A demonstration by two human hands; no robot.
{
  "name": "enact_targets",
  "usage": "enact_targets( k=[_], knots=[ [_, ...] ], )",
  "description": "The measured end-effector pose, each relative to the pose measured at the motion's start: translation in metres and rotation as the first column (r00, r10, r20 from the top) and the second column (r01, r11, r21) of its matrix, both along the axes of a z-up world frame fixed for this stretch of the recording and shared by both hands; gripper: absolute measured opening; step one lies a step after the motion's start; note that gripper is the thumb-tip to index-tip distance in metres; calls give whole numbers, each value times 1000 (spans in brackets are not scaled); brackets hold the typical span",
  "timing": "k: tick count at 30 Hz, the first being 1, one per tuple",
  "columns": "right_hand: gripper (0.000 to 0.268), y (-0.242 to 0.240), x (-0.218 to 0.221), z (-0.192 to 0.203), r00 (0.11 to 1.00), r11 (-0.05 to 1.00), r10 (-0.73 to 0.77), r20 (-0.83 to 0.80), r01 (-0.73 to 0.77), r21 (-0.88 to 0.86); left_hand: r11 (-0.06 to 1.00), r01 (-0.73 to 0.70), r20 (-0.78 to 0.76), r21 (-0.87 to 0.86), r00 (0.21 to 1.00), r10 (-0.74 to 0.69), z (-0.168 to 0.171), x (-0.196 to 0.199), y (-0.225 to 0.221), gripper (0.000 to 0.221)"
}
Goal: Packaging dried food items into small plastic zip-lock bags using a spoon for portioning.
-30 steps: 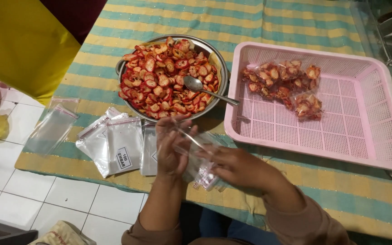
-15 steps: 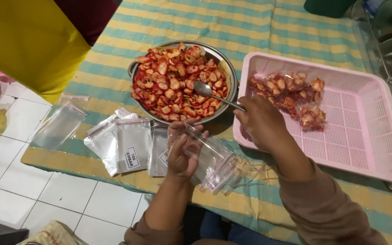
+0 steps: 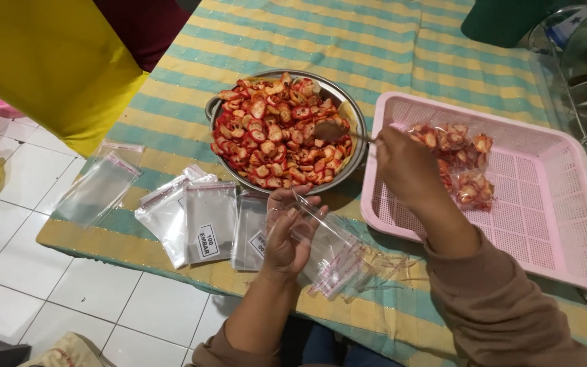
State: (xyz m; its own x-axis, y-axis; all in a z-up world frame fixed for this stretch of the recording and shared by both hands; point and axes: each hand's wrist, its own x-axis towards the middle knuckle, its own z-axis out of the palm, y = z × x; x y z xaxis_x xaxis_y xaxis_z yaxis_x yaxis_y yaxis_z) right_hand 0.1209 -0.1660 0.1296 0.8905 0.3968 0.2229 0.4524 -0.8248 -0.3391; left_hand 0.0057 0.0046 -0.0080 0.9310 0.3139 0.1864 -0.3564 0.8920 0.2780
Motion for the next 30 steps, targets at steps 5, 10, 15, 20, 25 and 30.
enact_targets(
  k=[5,10,15,20,25,30],
  knots=[
    [24,-1,25,-8,990,991,-52,131,67,-116,1000,-11,9,-10,1000,11,0,0,0,34],
    [24,3,38,-24,986,987,-32,166,58,-153,1000,-16,12,-16,1000,17,-1,1,-1,35],
    [24,11,48,-31,993,993,-2,122,16,-117,1000,-30,0,-3,1000,30,3,-1,-2,34],
    [24,11,40,-16,995,995,-5,95,15,-99,1000,-29,2,-6,1000,29,3,0,-2,34],
    [24,6,43,-31,993,977,-35,109,57,-207,1000,-28,-7,1,1000,28,6,-1,-2,34],
    [26,4,43,-25,999,1000,-6,-42,5,-23,1000,-30,5,0,1000,30,5,0,-2,34]
  ],
)
